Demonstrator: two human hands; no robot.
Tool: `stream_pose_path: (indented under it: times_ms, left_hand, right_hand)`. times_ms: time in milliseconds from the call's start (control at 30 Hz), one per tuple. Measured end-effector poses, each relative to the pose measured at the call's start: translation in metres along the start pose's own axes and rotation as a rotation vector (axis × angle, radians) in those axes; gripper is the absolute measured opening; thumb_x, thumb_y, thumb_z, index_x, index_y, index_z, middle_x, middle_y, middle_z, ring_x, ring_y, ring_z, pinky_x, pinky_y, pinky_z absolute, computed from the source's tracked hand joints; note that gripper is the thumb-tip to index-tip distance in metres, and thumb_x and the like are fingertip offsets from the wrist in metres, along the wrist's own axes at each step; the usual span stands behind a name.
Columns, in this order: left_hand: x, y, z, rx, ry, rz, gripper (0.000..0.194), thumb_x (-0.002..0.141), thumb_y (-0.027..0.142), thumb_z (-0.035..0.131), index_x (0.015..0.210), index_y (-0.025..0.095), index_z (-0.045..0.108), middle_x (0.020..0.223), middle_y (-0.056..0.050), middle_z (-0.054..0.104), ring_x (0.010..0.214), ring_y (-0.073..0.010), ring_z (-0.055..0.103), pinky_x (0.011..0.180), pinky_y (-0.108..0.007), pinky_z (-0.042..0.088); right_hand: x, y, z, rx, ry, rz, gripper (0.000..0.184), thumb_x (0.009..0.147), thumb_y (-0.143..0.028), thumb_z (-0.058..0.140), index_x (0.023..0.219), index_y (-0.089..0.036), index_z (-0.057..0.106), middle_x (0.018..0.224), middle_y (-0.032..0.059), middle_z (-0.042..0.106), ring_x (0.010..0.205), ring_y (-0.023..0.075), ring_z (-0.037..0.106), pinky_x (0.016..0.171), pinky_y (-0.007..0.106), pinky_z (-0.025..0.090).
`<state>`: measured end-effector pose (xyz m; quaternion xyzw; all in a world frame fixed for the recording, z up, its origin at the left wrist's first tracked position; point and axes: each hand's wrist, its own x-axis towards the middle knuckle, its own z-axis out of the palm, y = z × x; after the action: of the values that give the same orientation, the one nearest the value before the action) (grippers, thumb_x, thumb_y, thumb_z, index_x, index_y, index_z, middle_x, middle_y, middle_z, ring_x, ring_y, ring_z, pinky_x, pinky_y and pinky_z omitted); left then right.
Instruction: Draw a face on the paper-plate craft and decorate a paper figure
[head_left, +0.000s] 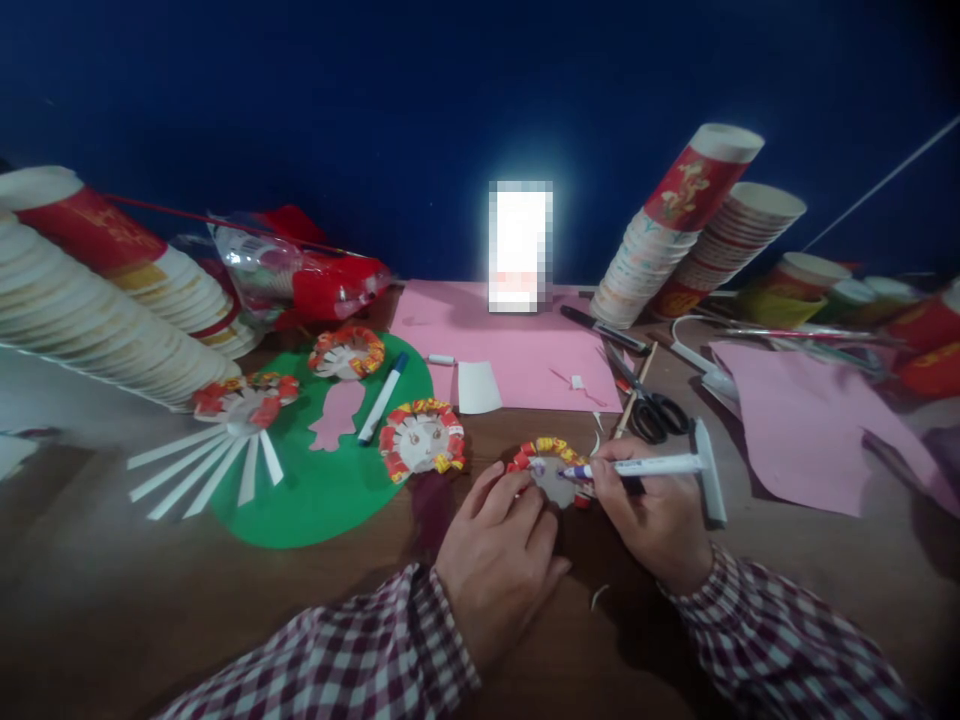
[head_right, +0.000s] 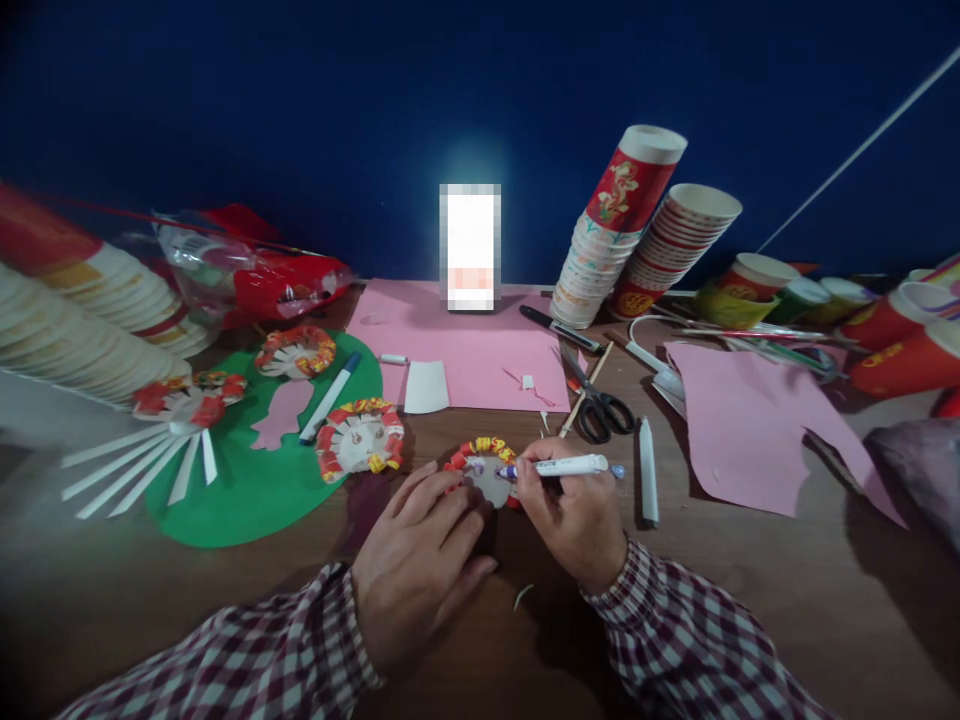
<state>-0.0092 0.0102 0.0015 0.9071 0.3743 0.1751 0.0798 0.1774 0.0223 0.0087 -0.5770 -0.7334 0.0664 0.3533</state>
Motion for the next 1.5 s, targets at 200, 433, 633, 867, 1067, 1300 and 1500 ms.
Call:
stream_pose_path:
  times_ms: [200, 433, 633, 867, 1067, 1300, 1500]
  left_hand:
    - [0.0, 0.0002, -0.0002, 0.001, 0.006, 0.002, 0.029, 0.083, 0.039, 0.057, 0.101, 0.016, 0.056, 0.105, -0.005, 0.058, 0.114, -0.0229, 0.044, 0.109, -0.044, 0.024]
    - [0.0, 0.0005, 0.0004, 0.0, 0.01, -0.002, 0.029, 0.083, 0.04, 0.057, 0.099, 0.016, 0.057, 0.104, -0.004, 0.058, 0.114, -0.0228, 0.044, 0.11, -0.043, 0.022]
    - [0.0, 0.0, -0.0005, 0.001, 0.004, 0.005, 0.029, 0.083, 0.04, 0.056, 0.101, 0.016, 0.057, 0.105, -0.004, 0.058, 0.114, -0.0226, 0.044, 0.11, -0.043, 0.023]
    - [0.0009, 0.0002, -0.0015, 0.016, 0.001, 0.01, 0.029, 0.082, 0.04, 0.058, 0.099, 0.016, 0.057, 0.104, -0.004, 0.059, 0.115, -0.0223, 0.044, 0.109, -0.043, 0.023]
    - [-0.0003, 0.0007, -0.0022, -0.009, -0.005, -0.004, 0.035, 0.083, 0.041, 0.057, 0.108, 0.017, 0.056, 0.107, -0.003, 0.058, 0.116, -0.0216, 0.042, 0.113, -0.039, 0.017]
    - [-0.002, 0.0, -0.0025, -0.006, -0.027, -0.001, 0.038, 0.082, 0.042, 0.058, 0.11, 0.017, 0.055, 0.108, -0.004, 0.057, 0.117, -0.0224, 0.041, 0.113, -0.04, 0.017]
    - [0.0, 0.0, -0.0034, 0.002, -0.009, 0.008, 0.035, 0.082, 0.041, 0.059, 0.107, 0.017, 0.056, 0.107, -0.003, 0.058, 0.116, -0.0218, 0.043, 0.112, -0.04, 0.018]
  right_hand:
    - [-0.001, 0.0004, 0.0004, 0.018, -0.025, 0.015, 0.014, 0.087, -0.024, 0.047, 0.077, -0.021, 0.055, 0.065, 0.0006, 0.063, 0.06, 0.0152, 0.059, 0.059, 0.026, 0.045]
    - [-0.0005, 0.0007, 0.0007, 0.012, -0.035, 0.015, 0.014, 0.087, -0.024, 0.047, 0.076, -0.02, 0.054, 0.064, 0.0006, 0.062, 0.059, 0.0153, 0.059, 0.058, 0.026, 0.044]
    - [0.0005, 0.0001, 0.001, 0.022, -0.023, 0.001, 0.013, 0.087, -0.023, 0.047, 0.077, -0.02, 0.054, 0.064, 0.0001, 0.061, 0.059, 0.0145, 0.058, 0.059, 0.026, 0.044]
    - [-0.001, 0.0018, 0.0017, 0.009, -0.003, -0.009, 0.013, 0.087, -0.025, 0.048, 0.077, -0.02, 0.055, 0.064, 0.0, 0.061, 0.058, 0.0147, 0.058, 0.058, 0.026, 0.044]
    - [-0.0058, 0.003, 0.0006, 0.079, 0.035, -0.007, 0.008, 0.086, -0.022, 0.049, 0.082, -0.02, 0.055, 0.07, 0.001, 0.059, 0.062, 0.0146, 0.057, 0.059, 0.025, 0.044]
    - [-0.0067, 0.0015, 0.0013, 0.162, 0.011, 0.013, 0.007, 0.086, -0.021, 0.049, 0.085, -0.019, 0.055, 0.072, 0.0009, 0.059, 0.063, 0.014, 0.057, 0.059, 0.024, 0.045]
    - [-0.0054, -0.0003, 0.0006, 0.183, 0.003, 0.028, 0.007, 0.086, -0.02, 0.05, 0.083, -0.019, 0.056, 0.069, 0.0001, 0.059, 0.06, 0.0126, 0.056, 0.056, 0.023, 0.044]
